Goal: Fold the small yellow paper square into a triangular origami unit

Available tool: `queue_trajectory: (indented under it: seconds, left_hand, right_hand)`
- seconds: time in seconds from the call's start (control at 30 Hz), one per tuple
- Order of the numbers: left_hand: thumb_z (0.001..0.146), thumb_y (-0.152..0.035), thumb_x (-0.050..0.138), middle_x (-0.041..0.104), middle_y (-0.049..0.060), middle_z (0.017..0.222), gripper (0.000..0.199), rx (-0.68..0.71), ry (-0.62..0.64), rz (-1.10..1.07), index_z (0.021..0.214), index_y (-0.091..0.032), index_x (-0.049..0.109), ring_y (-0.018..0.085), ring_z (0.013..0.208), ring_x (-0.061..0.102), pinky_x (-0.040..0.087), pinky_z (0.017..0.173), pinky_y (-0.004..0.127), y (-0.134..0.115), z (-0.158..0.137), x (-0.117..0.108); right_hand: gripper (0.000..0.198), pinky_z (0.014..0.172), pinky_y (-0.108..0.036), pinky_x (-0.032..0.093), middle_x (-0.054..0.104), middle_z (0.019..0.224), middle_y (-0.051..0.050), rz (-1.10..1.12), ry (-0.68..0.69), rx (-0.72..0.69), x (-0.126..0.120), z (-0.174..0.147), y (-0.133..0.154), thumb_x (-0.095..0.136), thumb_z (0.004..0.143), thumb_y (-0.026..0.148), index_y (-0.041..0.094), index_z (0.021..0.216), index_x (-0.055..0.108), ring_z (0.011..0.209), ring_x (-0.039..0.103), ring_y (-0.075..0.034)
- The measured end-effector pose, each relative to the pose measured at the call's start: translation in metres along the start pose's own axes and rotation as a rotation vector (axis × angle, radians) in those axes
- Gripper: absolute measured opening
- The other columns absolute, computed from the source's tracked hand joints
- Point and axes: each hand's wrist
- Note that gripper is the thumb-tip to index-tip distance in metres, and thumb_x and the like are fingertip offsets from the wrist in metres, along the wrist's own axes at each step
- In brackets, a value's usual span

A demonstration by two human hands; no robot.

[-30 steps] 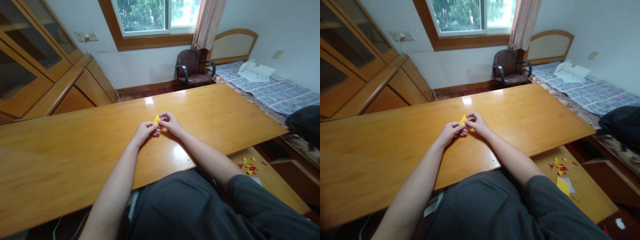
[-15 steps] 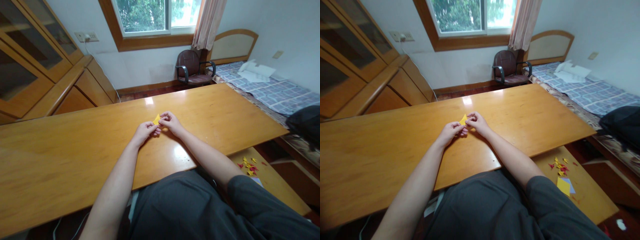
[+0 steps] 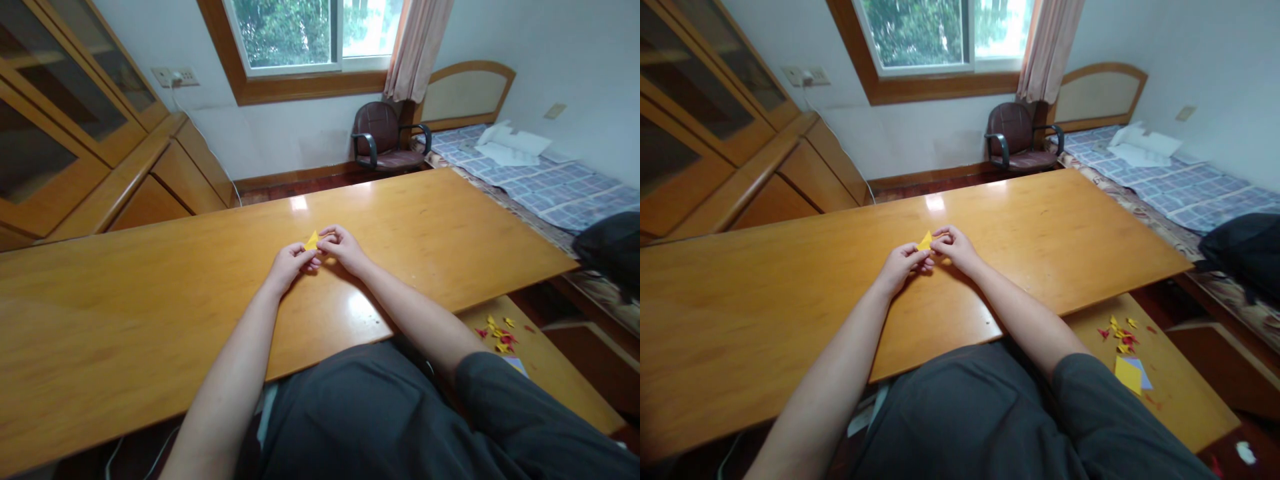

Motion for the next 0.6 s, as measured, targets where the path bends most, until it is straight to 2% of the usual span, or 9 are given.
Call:
queue_trajectory:
  seconds: [0.3, 0.47, 0.6]
  left_hand:
    - [0.065, -0.043, 0.077, 0.07, 0.004, 0.067, 0.035, -0.006, -0.01, -0.038, 0.079, -0.013, 0.064, 0.013, 0.056, 0.063, 0.052, 0.059, 0.026, 0.0014, 0.0017, -0.0006]
    - [0.066, -0.044, 0.077, 0.07, 0.005, 0.068, 0.037, 0.002, -0.013, -0.044, 0.078, -0.013, 0.061, 0.013, 0.057, 0.064, 0.053, 0.06, 0.026, 0.0029, 0.0026, -0.0002]
    - [0.064, -0.045, 0.079, 0.07, 0.006, 0.069, 0.039, -0.008, -0.009, -0.041, 0.076, -0.013, 0.06, 0.014, 0.058, 0.065, 0.054, 0.06, 0.028, 0.0015, 0.0018, 0.0012]
  right_hand:
    - [0.045, 0.067, -0.028, 0.049, 0.067, 0.066, 0.004, 0.028, 0.024, 0.016, -0.0014, -0.0003, -0.0002, 0.079, 0.067, 0.039, 0.02, 0.099, 0.054, 0.061, 0.061, -0.012]
    - [0.05, 0.068, -0.028, 0.049, 0.067, 0.07, 0.004, 0.019, 0.035, 0.004, 0.0016, -0.0016, 0.0026, 0.082, 0.062, 0.036, 0.02, 0.1, 0.054, 0.064, 0.061, -0.012]
    - [0.048, 0.066, -0.027, 0.048, 0.065, 0.065, 0.005, 0.004, 0.007, -0.003, 0.0012, -0.0009, 0.001, 0.082, 0.062, 0.035, 0.02, 0.098, 0.055, 0.062, 0.06, -0.012]
Point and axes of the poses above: each hand's wrist, its own z-axis towards the middle knuckle, its own x-axis out of the palm, y = z × x
